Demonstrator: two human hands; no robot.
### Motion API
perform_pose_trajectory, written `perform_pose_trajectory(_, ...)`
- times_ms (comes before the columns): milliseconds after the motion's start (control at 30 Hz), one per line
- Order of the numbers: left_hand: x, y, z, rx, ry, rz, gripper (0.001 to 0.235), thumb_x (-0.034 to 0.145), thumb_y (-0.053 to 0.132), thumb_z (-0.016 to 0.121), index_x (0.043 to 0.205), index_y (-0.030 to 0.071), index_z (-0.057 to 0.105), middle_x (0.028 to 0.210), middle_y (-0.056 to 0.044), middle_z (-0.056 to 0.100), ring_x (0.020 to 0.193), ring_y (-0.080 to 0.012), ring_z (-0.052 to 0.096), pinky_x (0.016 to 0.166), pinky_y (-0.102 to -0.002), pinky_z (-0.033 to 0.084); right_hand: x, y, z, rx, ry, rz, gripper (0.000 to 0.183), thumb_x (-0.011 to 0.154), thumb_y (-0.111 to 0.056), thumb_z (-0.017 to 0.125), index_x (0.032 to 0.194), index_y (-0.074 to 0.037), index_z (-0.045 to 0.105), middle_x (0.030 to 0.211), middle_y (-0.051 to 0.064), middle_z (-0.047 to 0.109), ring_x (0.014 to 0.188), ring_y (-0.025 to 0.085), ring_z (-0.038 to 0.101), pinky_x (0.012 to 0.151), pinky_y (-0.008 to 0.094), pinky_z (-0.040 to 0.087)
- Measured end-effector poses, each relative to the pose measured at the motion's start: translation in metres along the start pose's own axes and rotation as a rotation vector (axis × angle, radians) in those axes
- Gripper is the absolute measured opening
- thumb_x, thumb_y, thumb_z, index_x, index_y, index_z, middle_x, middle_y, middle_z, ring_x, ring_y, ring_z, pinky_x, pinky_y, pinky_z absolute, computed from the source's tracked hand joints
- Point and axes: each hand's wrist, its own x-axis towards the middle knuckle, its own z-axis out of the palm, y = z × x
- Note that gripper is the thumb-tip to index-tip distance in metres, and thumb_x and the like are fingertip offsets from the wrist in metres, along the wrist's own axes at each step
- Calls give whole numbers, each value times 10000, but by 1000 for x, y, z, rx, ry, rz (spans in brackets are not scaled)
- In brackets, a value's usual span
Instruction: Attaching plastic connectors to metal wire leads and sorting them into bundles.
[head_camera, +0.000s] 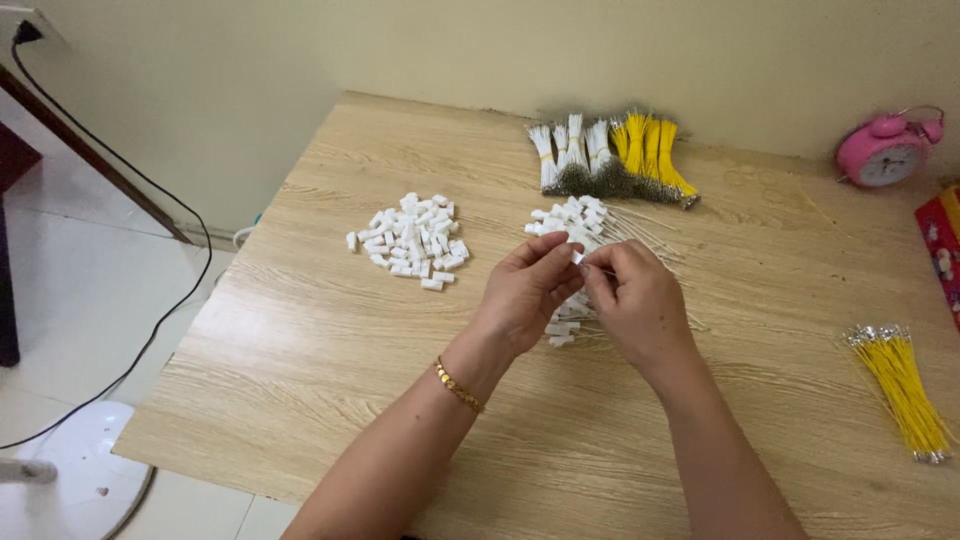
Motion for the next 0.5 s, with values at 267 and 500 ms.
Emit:
perform_pose_trajectory(267,3,-10,-12,44,67,33,247,972,79,670,1206,28,610,1113,-103,687,964,-202,682,883,-342,605,-4,21,20,-104,23,-33,140,926,-179,723,969,-48,702,943,114,704,828,287,691,713,402,542)
perform_pose_trajectory(500,-31,58,-6,1739,103,605,358,851,72,746,1206,107,719,1216,-171,645,996,-280,662,816,-364,560,9,73,29,-167,-36,-15,163,958,-223,698,1011,-89,774,990,106,737,900,295,687,790,423,537)
